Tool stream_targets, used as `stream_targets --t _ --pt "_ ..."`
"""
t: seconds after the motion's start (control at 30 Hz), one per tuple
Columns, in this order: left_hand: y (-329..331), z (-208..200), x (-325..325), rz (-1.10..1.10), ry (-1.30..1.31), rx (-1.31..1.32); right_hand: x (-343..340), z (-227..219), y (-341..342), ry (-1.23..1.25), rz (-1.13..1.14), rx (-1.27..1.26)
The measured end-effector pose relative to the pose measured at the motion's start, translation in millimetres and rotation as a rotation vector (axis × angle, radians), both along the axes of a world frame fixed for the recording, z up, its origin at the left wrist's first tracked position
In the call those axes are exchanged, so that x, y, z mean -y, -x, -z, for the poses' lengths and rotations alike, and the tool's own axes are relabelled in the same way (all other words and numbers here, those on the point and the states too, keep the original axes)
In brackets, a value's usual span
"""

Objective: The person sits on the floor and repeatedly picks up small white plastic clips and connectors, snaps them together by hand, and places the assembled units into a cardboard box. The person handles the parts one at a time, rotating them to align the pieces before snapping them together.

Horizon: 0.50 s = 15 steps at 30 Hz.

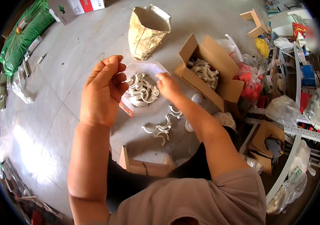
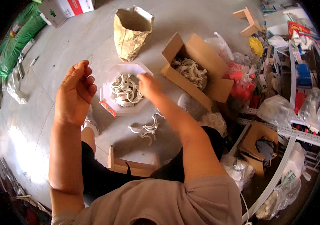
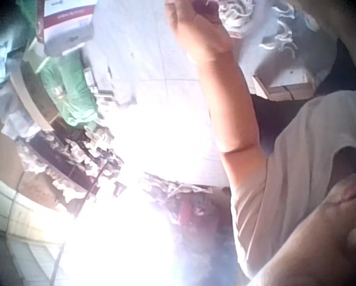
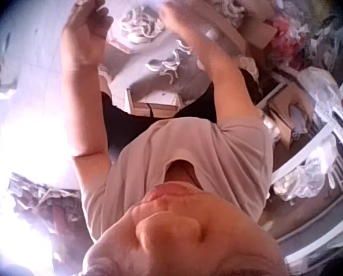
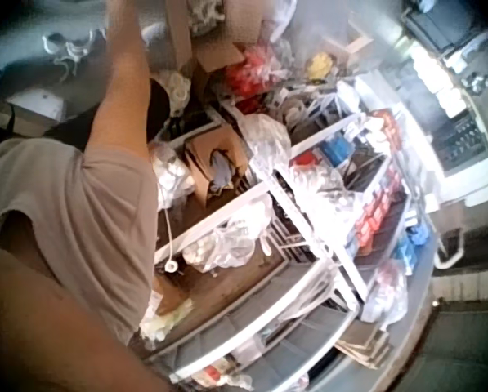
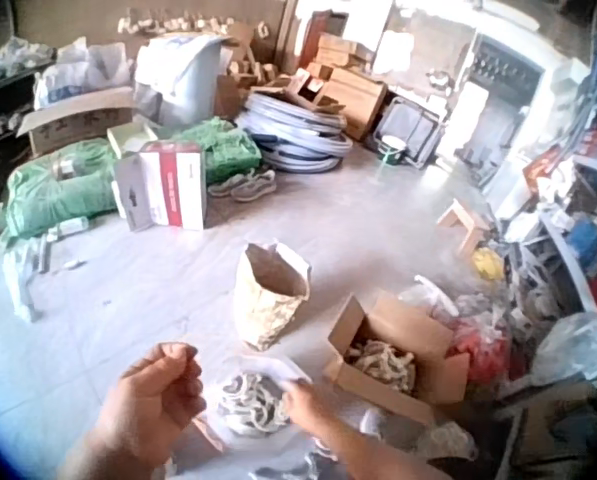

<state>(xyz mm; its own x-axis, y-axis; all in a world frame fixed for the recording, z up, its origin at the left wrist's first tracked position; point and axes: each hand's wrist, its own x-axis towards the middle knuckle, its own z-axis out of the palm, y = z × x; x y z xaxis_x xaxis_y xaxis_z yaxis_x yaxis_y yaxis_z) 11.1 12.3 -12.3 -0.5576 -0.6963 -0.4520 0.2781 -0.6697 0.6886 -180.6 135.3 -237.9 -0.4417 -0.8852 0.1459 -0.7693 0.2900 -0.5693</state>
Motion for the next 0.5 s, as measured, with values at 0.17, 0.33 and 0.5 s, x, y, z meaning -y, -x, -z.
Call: stream_targets --t 0.17,0.33,0.5 --pt "-10.9 -2.6 3.4 0.039 -0.041 0.01 40.8 63.8 -50.5 -0.457 -0.276 -0.096" --pt "-28.7 -8.4 15.3 -0.052 0.007 -0.001 77.9 102.3 -75.2 -0.588 -0.429 -0.206" --pt "-36.9 -5.1 28.1 -0.097 0.034 0.0 90.0 112.2 -79.7 -0.837 -0.375 -0.398"
